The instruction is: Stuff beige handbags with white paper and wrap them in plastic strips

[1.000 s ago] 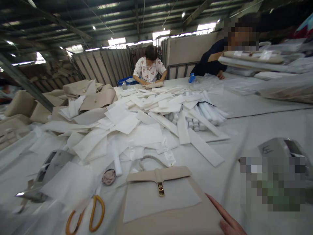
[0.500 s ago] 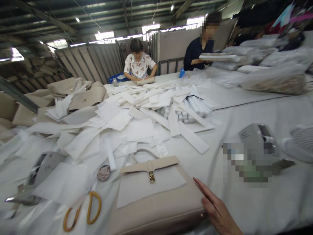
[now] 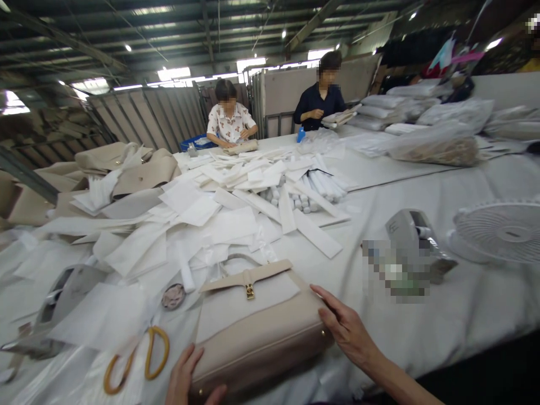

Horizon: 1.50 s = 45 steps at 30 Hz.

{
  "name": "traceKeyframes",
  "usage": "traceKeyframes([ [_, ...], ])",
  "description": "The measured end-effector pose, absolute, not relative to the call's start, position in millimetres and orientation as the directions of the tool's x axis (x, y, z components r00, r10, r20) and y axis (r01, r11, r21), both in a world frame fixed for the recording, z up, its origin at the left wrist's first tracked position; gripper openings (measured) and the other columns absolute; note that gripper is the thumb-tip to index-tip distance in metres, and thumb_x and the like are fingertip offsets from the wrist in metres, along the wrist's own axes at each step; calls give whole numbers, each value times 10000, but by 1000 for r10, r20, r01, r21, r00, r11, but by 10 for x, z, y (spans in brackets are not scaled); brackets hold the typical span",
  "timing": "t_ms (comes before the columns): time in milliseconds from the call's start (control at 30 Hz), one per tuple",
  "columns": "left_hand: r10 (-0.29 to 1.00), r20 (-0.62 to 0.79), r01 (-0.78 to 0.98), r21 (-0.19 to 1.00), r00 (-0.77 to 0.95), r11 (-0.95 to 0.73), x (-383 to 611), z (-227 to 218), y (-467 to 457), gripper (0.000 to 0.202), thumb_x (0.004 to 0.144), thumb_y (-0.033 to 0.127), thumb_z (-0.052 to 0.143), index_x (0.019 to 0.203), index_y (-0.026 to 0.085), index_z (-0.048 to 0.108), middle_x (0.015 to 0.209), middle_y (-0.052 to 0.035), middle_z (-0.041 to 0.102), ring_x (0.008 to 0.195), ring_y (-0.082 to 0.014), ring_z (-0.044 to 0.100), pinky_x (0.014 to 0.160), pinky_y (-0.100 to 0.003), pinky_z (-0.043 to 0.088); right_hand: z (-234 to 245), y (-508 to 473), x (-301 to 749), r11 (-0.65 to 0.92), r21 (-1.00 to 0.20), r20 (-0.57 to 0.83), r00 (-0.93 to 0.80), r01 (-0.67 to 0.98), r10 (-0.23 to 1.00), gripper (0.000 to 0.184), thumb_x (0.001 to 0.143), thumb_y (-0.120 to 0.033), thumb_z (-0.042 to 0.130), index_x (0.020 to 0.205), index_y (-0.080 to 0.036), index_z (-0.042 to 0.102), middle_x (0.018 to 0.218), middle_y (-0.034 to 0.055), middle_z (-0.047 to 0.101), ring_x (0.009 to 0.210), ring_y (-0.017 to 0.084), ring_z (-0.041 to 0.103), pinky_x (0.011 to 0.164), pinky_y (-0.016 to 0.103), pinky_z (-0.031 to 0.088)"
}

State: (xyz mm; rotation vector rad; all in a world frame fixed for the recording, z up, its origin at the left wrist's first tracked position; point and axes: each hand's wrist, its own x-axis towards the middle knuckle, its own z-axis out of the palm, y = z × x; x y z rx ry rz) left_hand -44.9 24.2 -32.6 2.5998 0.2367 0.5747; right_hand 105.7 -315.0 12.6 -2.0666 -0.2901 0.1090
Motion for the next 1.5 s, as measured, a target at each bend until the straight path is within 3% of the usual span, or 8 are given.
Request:
traceKeyframes([
  [167,74,430,-44,258,900,-965,-428,-137,306,551,794,487,632,1241,227,443,1172,-113,577,1076,-292,573,907,-471,497,70,-3225,1181,-505,-768,186,891,395,414,602,918,-614,351,1306,-200,553,1331,126,560,1228,276,518,1051,456,408],
  [267,-61,457,-132,125,887,-983,-379,62,282,507,805,417,648,1245,230,477,1120,-99,606,1042,-279,569,932,-459,465,204,-3284,1188,-505,-565,334,741,652,583,558,877,-541,530,1323,-205,527,1326,145,557,1213,290,519,1028,467,422],
  [433,-336,251,-361,62,908,-930,-153,386,-22,605,817,219,618,1366,209,367,1213,-92,573,1084,-240,547,934,-364,471,541,-3211,1212,-392,-324,296,486,861,823,602,803,-293,665,1351,-149,462,1290,163,574,1209,281,508,1006,436,415],
  [733,-293,-242,-289,52,925,-956,425,808,-793,781,669,211,750,1344,210,355,1110,-106,581,950,-267,610,776,-369,513,652,-2737,1357,-439,-256,-68,437,861,897,673,600,-356,812,1196,-180,556,1081,113,674,991,299,596,928,467,369],
  [1033,-274,-50,-278,-133,961,-951,313,494,-929,350,916,111,326,1194,231,501,1049,-105,632,794,-219,640,646,-332,532,405,-2734,1252,-441,-128,151,457,888,877,231,847,-173,558,1066,-201,626,941,94,705,903,261,603,937,491,346],
  [1167,-345,-76,-350,-80,936,-933,347,558,-787,353,921,131,349,1237,227,473,1124,-112,623,854,-226,636,690,-345,536,214,-2854,1323,-371,-217,251,419,903,873,348,871,-111,454,1167,-207,610,987,97,699,945,243,604,991,491,320],
  [1367,-331,-243,-275,236,912,-932,147,763,63,747,746,130,630,1392,318,305,1241,-40,585,1094,-229,562,950,-369,446,446,-3078,1611,-355,-508,-45,387,785,921,454,808,-229,589,1260,-242,555,1199,88,625,1223,269,478,1047,473,298],
  [1500,-295,-264,-215,291,919,-932,45,690,299,894,698,109,624,1437,389,206,1307,-14,534,1189,-220,499,1061,-390,335,653,-3036,1583,-384,-500,-126,374,776,919,570,728,-240,684,1276,-248,531,1202,88,615,1235,296,449,1053,505,268],
])
